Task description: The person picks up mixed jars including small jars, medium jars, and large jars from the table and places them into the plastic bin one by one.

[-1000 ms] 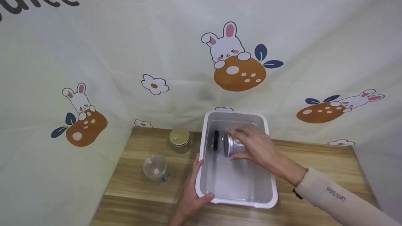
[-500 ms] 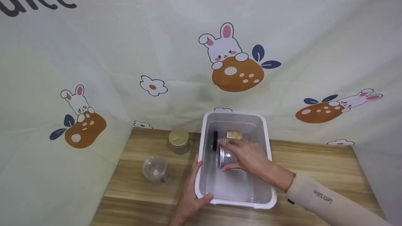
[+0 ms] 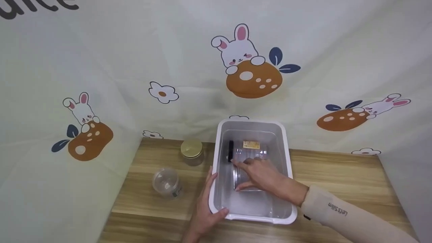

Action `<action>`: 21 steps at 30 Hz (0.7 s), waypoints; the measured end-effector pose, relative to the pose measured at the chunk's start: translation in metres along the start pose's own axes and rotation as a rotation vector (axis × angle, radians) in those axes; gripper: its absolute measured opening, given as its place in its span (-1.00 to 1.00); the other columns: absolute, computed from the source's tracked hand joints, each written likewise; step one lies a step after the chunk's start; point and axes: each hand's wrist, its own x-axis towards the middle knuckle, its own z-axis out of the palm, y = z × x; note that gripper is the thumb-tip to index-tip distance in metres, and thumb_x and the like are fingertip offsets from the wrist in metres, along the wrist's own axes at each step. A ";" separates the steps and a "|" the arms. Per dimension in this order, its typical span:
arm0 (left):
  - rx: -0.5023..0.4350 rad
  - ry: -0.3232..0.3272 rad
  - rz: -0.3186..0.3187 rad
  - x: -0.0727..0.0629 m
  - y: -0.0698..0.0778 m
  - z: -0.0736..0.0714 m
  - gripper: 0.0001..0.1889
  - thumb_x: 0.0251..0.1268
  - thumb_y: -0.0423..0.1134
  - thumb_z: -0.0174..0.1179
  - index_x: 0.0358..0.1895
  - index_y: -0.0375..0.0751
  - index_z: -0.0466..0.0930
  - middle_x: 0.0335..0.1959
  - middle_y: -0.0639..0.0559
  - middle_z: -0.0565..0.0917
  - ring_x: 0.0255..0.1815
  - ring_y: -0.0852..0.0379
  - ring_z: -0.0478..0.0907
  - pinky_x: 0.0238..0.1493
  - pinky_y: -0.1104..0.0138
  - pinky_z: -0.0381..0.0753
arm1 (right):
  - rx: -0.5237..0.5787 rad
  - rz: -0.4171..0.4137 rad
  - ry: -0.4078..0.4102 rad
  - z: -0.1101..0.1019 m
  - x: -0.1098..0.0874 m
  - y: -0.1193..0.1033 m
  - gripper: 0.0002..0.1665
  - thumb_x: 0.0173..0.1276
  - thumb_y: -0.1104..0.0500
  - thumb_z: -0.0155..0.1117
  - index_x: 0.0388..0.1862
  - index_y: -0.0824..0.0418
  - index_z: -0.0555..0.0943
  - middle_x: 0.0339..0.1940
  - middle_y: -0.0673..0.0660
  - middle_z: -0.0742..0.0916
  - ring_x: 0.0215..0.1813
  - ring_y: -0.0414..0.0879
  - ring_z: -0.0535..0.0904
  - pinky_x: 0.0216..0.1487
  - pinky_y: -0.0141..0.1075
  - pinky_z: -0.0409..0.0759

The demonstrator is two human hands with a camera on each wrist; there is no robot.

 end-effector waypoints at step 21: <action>0.007 0.009 0.075 0.001 -0.006 0.000 0.02 -0.02 0.00 0.41 0.53 -0.25 0.11 0.59 -0.32 -0.04 0.54 -0.15 0.10 0.36 -0.03 0.32 | 0.043 0.064 -0.217 0.008 0.009 -0.006 0.10 -0.03 -0.48 0.39 0.42 0.06 0.44 -0.35 0.16 0.70 -0.51 -0.05 0.54 -0.49 -0.14 0.61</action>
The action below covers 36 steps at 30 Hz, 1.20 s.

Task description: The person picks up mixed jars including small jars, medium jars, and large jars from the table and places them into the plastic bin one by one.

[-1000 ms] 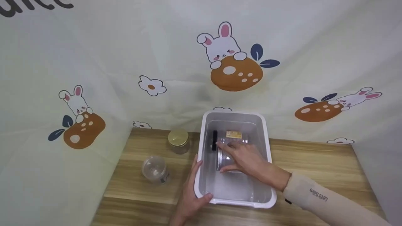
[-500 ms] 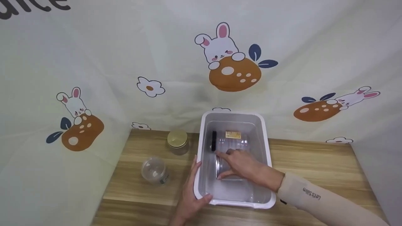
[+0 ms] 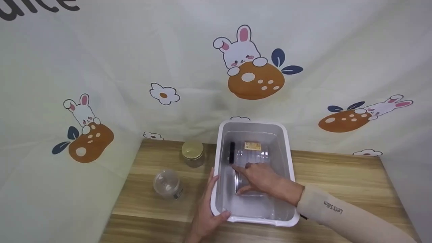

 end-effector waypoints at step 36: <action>0.043 0.015 -0.003 -0.002 -0.002 0.001 -0.01 -0.03 -0.05 0.39 0.53 -0.19 0.13 0.58 -0.31 0.01 0.53 -0.08 0.13 0.38 0.01 0.30 | 0.186 -0.008 -0.239 0.005 -0.003 -0.001 0.01 0.06 -0.36 0.42 0.38 0.18 0.47 -0.14 0.25 0.76 -0.13 0.12 0.70 -0.04 -0.10 0.68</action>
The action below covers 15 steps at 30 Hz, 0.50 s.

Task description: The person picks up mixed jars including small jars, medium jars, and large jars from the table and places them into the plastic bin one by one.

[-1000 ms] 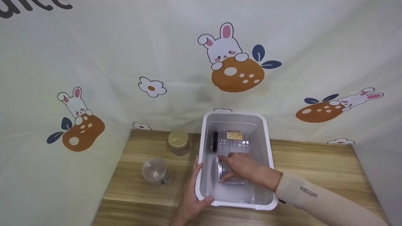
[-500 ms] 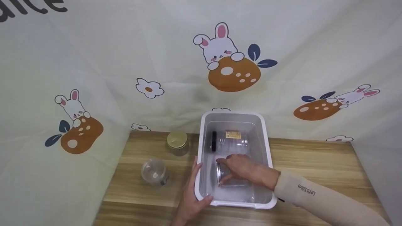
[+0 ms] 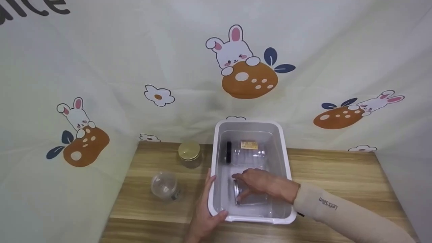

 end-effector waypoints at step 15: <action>-0.008 -0.001 -0.003 0.001 0.002 0.000 0.04 -0.02 -0.06 0.39 0.57 -0.19 0.04 0.59 -0.28 0.00 0.54 -0.10 0.11 0.38 -0.02 0.27 | -0.022 -0.044 0.032 -0.008 -0.004 -0.002 0.02 0.16 -0.51 0.18 0.43 0.09 0.43 0.24 0.17 0.65 0.15 0.09 0.63 0.14 -0.05 0.61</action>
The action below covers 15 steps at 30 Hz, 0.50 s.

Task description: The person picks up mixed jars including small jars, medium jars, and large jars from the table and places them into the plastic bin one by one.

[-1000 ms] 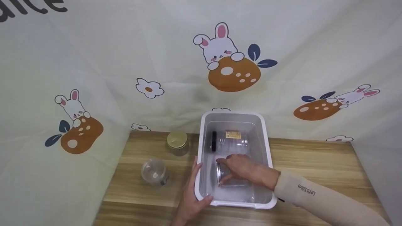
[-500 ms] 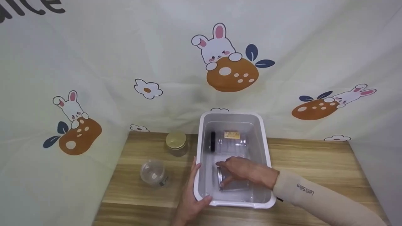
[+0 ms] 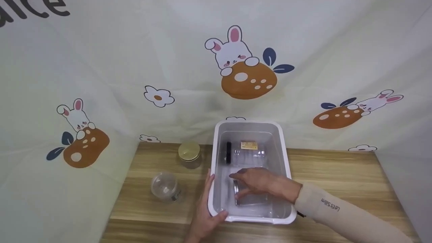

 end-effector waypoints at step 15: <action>-0.137 -0.040 -0.028 -0.004 -0.002 -0.004 0.09 0.19 0.24 0.29 0.60 -0.21 -0.11 0.62 -0.15 -0.06 0.55 -0.07 0.09 0.44 0.16 0.19 | 0.004 -0.060 0.123 -0.024 -0.015 0.002 0.08 0.17 -0.49 0.21 0.53 0.06 0.30 0.44 0.23 0.45 0.42 0.14 0.39 0.40 0.01 0.36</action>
